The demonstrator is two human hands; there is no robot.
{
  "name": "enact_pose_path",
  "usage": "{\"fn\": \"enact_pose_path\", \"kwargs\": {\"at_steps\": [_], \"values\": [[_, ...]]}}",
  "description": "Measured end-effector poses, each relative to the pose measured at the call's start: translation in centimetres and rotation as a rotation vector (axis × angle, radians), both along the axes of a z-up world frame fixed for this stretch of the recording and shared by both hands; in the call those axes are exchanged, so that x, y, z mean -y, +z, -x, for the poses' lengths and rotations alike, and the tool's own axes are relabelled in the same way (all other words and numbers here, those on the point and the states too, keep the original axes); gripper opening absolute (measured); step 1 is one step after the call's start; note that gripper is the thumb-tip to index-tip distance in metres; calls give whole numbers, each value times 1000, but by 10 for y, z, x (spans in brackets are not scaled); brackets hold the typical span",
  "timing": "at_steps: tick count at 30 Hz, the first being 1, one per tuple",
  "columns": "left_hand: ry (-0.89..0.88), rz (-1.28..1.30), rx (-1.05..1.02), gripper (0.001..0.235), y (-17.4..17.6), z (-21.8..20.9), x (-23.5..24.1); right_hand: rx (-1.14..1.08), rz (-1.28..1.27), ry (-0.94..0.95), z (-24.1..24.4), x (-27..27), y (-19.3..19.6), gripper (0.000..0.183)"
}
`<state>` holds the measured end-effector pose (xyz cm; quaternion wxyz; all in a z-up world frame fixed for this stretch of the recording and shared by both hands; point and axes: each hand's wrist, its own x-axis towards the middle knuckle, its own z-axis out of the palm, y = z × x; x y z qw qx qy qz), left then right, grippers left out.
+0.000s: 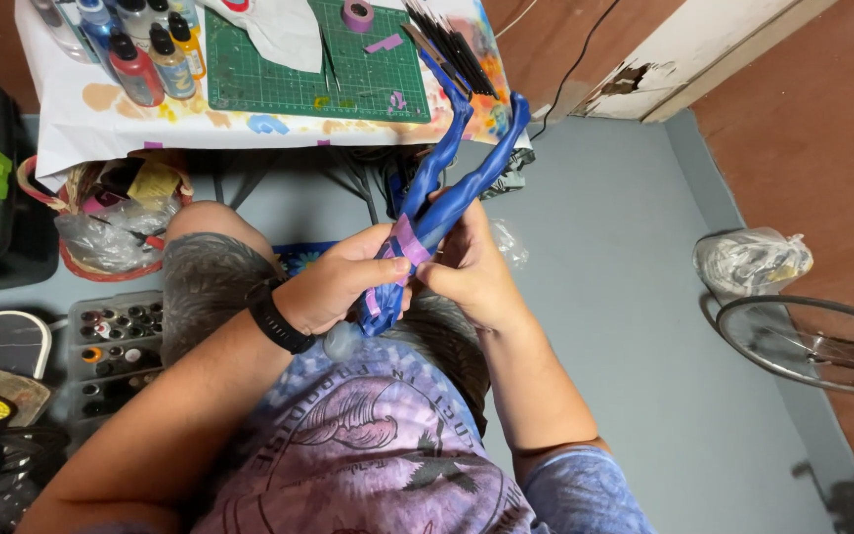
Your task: Applying and trimming masking tape on a figurine for customization or painting preparation
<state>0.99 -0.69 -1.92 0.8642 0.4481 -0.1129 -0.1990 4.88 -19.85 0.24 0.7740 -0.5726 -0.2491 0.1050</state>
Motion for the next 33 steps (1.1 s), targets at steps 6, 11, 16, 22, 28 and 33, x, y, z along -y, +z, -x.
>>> {"fn": "enact_pose_path", "kwargs": {"at_steps": [6,11,16,22,28,33], "values": [[49,17,-46,50,7,3,1,19,18,-97,-26,13,-41,62],[50,59,-51,46,7,2,-1,-41,-8,-87,-18,0,-34,51],[98,132,-83,39,-10,-2,-12,-103,-19,48,-32,-9,-24,39],[197,311,102,30,8,3,-40,192,82,-338,-147,-12,-29,29],[206,394,213,31,38,-1,-51,1024,1108,-929,-271,-29,-16,31],[130,489,190,35,55,1,-57,734,1517,-834,-315,-31,-46,45]]}}
